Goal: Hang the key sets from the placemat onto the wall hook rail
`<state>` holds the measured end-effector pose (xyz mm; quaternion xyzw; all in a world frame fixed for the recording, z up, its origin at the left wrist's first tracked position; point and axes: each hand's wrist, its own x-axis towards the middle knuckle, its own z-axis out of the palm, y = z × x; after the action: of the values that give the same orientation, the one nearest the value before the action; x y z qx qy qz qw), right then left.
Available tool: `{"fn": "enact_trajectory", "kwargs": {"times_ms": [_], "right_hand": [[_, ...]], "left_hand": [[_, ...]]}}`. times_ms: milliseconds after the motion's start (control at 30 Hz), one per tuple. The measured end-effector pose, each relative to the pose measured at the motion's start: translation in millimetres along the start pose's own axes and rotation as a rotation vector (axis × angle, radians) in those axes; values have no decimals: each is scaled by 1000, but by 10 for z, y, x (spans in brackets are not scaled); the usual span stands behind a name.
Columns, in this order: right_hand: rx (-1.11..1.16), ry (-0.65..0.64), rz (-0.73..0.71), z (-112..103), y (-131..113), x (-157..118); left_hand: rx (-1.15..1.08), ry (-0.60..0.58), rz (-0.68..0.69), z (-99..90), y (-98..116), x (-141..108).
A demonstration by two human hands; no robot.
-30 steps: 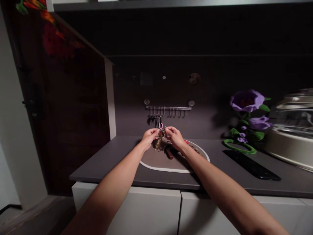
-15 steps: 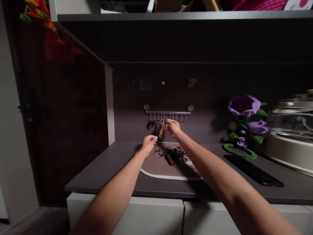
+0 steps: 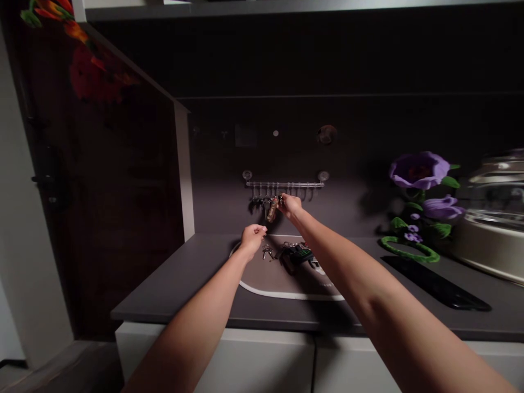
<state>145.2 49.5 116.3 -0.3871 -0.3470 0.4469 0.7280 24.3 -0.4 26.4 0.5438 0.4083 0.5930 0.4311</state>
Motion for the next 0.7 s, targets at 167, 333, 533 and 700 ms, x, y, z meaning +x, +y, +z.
{"fn": "enact_trajectory", "kwargs": {"times_ms": [167, 333, 533, 700], "right_hand": [[0, -5, 27, -49, 45, 18], [-10, -26, 21, -98, 108, 15], [-47, -41, -4, -114, 159, 24], [-71, -28, -18, -128, 202, 43]], "left_hand": [[13, 11, -12, -3, -12, 12], [30, 30, -31, -13, -40, 27], [62, 58, -49, -29, -84, 63], [114, 72, -51, -44, -119, 95]]}}
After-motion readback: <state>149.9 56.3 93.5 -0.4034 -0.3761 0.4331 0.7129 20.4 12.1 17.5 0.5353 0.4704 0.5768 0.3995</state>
